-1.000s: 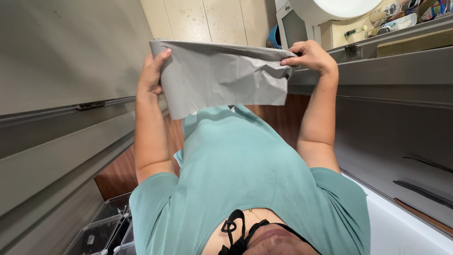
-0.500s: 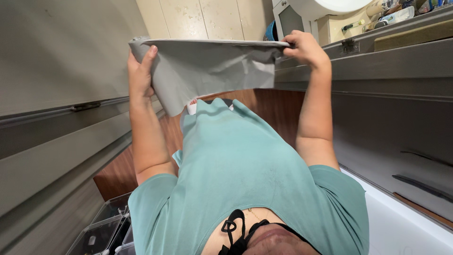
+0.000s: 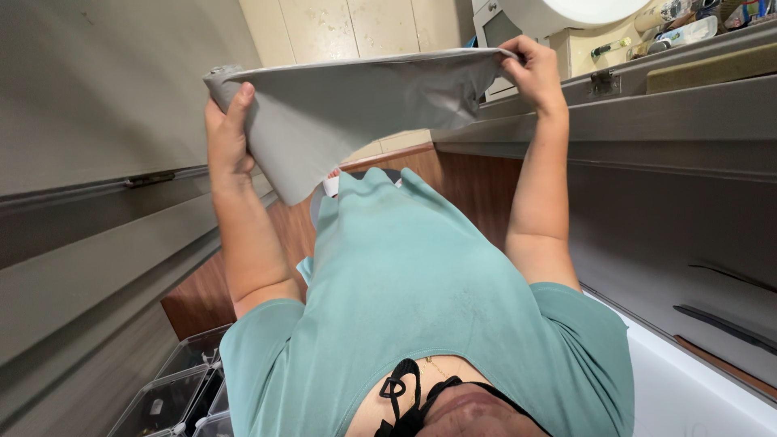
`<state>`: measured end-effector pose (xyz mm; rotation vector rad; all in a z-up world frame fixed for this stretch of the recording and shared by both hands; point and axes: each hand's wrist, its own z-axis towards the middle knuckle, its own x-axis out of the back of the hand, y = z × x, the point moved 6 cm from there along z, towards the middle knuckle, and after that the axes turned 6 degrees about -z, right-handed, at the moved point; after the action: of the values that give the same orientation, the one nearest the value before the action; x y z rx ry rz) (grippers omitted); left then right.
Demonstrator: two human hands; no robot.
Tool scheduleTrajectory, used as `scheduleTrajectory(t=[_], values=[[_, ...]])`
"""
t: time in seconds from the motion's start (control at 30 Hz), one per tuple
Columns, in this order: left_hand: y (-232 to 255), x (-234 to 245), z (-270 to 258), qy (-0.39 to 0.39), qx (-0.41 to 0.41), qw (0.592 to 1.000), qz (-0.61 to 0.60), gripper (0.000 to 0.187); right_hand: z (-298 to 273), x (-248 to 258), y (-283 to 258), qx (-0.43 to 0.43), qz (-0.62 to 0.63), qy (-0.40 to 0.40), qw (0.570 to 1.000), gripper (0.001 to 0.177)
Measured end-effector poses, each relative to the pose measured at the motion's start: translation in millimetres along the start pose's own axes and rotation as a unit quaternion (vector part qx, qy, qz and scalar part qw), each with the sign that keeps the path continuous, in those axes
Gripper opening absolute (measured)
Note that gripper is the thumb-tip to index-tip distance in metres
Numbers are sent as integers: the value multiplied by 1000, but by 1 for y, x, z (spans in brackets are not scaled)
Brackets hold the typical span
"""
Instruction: The person tears a sheet from a roll of plastic bags, then places a blue trash bin inside a larger white bag. They transfer the contents of the blue bin into the white bag, tie it shut, and place it on the floor.
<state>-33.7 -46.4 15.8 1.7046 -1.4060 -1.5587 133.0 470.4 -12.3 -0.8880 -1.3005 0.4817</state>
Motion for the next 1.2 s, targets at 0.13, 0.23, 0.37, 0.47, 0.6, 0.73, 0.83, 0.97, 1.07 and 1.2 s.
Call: scheduleTrajectory(t=[0.13, 0.23, 0.37, 0.47, 0.6, 0.73, 0.83, 0.97, 1.07, 1.2], values=[[1, 1, -2, -21, 10, 1000, -6, 63, -1, 8, 17, -60, 30, 22, 998, 8], [0, 3, 0, -25, 18, 999, -10, 67, -1, 13, 23, -78, 48, 30, 995, 21], [-2, 2, 1, -35, 36, 998, -38, 76, -3, 21, 13, -64, 26, 35, 997, 31], [-5, -2, 0, -46, 52, 997, -26, 81, -3, 23, 4, -78, -24, 45, 996, 29], [-12, -8, 3, -79, 84, 991, -66, 78, 0, 18, -1, -47, -7, 69, 996, 21], [-19, -14, 4, -94, 124, 977, -148, 67, -1, 12, 5, -42, -21, 86, 995, 14], [-24, -17, 6, -96, 144, 969, -174, 62, -2, 6, 19, -42, -32, 90, 995, 11], [-28, -22, 8, -110, 156, 966, -173, 60, -3, -5, 33, -20, -68, 99, 993, 13], [-29, -27, 10, -126, 157, 965, -166, 57, -7, -19, 44, -87, -63, 90, 990, 14], [-36, -30, 6, -124, 189, 959, -170, 52, -12, -31, 48, -72, -123, 88, 986, 13]])
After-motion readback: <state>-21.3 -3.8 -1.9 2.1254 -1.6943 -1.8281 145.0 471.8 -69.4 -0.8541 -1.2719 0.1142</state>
